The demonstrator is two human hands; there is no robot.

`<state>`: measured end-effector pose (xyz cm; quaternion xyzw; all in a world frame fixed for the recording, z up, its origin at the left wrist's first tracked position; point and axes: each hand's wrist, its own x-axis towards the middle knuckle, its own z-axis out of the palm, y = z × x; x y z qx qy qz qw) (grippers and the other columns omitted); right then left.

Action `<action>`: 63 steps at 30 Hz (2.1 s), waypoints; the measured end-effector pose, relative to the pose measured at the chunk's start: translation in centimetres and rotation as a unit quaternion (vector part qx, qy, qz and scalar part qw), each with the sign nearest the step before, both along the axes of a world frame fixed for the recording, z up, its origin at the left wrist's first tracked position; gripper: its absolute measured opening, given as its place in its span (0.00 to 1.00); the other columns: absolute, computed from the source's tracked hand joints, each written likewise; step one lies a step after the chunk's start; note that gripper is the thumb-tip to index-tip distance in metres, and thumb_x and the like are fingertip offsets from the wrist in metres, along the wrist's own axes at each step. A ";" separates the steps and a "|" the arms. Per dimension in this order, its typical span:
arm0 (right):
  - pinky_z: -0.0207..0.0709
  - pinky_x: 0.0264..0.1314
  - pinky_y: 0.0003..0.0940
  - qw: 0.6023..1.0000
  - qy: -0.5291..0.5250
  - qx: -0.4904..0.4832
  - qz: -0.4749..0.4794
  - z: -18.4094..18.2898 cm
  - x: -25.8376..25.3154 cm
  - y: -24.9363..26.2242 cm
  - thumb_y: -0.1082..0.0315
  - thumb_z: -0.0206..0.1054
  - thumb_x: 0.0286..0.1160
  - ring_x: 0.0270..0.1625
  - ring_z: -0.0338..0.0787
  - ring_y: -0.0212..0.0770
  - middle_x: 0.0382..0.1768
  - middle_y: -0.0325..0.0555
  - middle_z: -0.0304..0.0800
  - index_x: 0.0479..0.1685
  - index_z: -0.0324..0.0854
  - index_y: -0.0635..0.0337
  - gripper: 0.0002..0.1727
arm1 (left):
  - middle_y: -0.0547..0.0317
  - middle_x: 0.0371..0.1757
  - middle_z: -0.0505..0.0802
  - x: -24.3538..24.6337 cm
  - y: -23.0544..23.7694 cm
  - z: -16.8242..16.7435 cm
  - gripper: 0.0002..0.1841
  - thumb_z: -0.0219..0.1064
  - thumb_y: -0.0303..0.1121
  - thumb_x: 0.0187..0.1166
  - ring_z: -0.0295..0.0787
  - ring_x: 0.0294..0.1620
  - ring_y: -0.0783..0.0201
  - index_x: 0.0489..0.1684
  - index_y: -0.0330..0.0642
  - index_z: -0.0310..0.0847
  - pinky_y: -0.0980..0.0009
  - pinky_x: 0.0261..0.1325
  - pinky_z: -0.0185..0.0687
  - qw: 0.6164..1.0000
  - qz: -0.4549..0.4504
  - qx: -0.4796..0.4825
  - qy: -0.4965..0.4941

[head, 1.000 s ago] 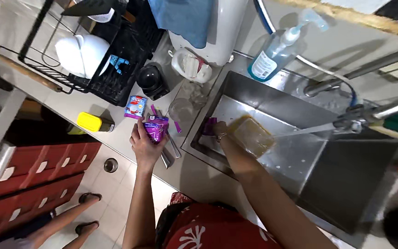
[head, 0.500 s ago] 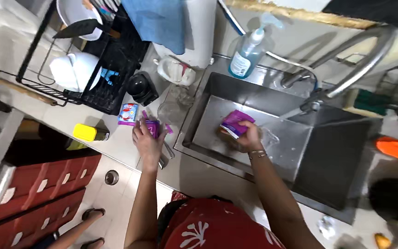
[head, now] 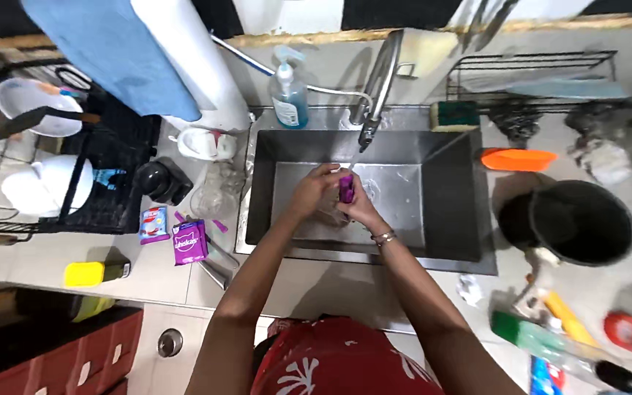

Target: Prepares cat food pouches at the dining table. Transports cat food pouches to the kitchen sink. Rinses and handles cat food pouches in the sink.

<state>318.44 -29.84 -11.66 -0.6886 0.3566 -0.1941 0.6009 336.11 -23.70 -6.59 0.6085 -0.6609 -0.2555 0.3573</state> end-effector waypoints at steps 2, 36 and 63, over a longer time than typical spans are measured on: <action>0.86 0.60 0.52 0.999 -0.005 0.024 0.047 0.2 -1.1 -0.6 0.75 0.82 0.53 0.62 0.89 0.52 0.72 0.58 0.81 0.93 0.50 0.49 0.60 | 0.44 0.75 0.85 -0.4 -0.3 -0.1 0.17 0.66 0.26 0.82 0.82 0.74 0.46 0.67 0.44 0.88 0.52 0.79 0.76 1.000 -0.022 -0.017 -0.013; 0.87 0.67 0.40 0.939 -0.230 0.256 -0.005 -7.3 1.1 -5.3 0.72 0.77 0.57 0.63 0.90 0.42 0.65 0.50 0.86 0.73 0.65 0.69 0.39 | 0.36 0.64 0.88 7.5 19.4 2.8 0.20 0.71 0.39 0.82 0.86 0.66 0.38 0.65 0.34 0.81 0.40 0.68 0.81 0.842 0.515 0.149 -0.066; 0.89 0.57 0.37 0.899 -0.155 0.404 0.065 3.5 5.6 11.8 0.62 0.68 0.77 0.52 0.91 0.37 0.53 0.47 0.88 0.74 0.64 0.65 0.30 | 0.42 0.71 0.83 -0.6 20.3 1.8 0.64 0.91 0.44 0.49 0.85 0.68 0.55 0.91 0.36 0.50 0.56 0.69 0.85 0.893 0.372 0.080 0.239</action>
